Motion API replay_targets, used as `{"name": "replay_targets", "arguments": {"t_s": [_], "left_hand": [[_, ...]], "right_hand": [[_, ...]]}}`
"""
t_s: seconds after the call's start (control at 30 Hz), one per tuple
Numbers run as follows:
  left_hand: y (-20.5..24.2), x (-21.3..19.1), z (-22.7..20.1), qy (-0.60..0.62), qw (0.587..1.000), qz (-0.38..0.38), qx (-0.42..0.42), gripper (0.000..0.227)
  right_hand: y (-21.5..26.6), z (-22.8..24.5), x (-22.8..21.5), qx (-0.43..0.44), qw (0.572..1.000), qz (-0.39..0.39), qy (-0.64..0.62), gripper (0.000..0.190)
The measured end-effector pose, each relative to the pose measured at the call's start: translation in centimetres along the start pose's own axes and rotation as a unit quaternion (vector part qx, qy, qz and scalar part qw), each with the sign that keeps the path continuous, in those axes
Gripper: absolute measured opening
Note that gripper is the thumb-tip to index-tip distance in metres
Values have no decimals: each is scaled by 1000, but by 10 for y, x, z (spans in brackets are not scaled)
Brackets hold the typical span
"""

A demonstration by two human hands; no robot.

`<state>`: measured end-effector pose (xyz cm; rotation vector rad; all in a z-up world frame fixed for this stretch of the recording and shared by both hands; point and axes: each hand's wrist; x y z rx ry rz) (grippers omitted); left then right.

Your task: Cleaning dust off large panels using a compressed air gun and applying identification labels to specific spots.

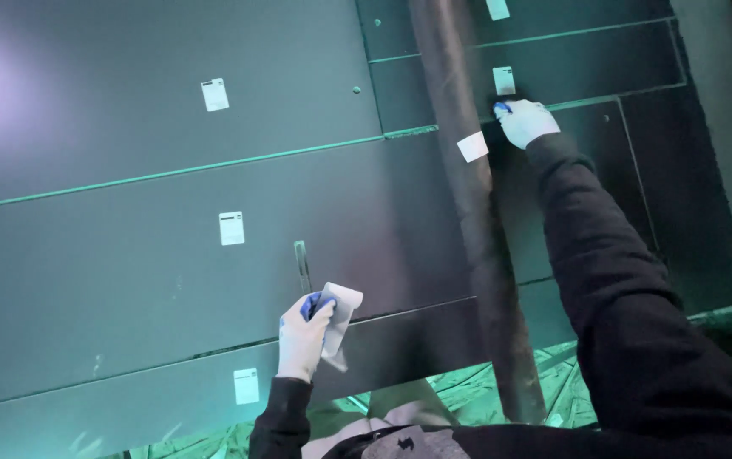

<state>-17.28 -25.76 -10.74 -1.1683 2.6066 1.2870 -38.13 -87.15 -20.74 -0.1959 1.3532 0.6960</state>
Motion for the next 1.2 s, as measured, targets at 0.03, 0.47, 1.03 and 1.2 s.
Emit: {"name": "replay_targets", "arguments": {"t_s": [0.03, 0.47, 1.03, 1.2], "left_hand": [[-6, -1, 11, 17, 1000, 14, 11, 26], [-29, -83, 98, -73, 982, 137, 108, 36], [196, -40, 126, -99, 631, 427, 640, 30], [295, -6, 235, -229, 338, 495, 767, 27]], "right_hand": [[15, 7, -13, 43, 998, 4, -53, 49], [264, 177, 17, 199, 973, -87, -72, 96], [742, 398, 162, 135, 130, -269, -945, 58], [863, 273, 344, 265, 104, -399, -872, 39]]}}
Point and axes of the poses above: each hand's wrist, its own y-axis away from the middle knuckle, its own x-axis out of the palm, z = x × y, and after that the axes turned 1 degree about z, right-handed
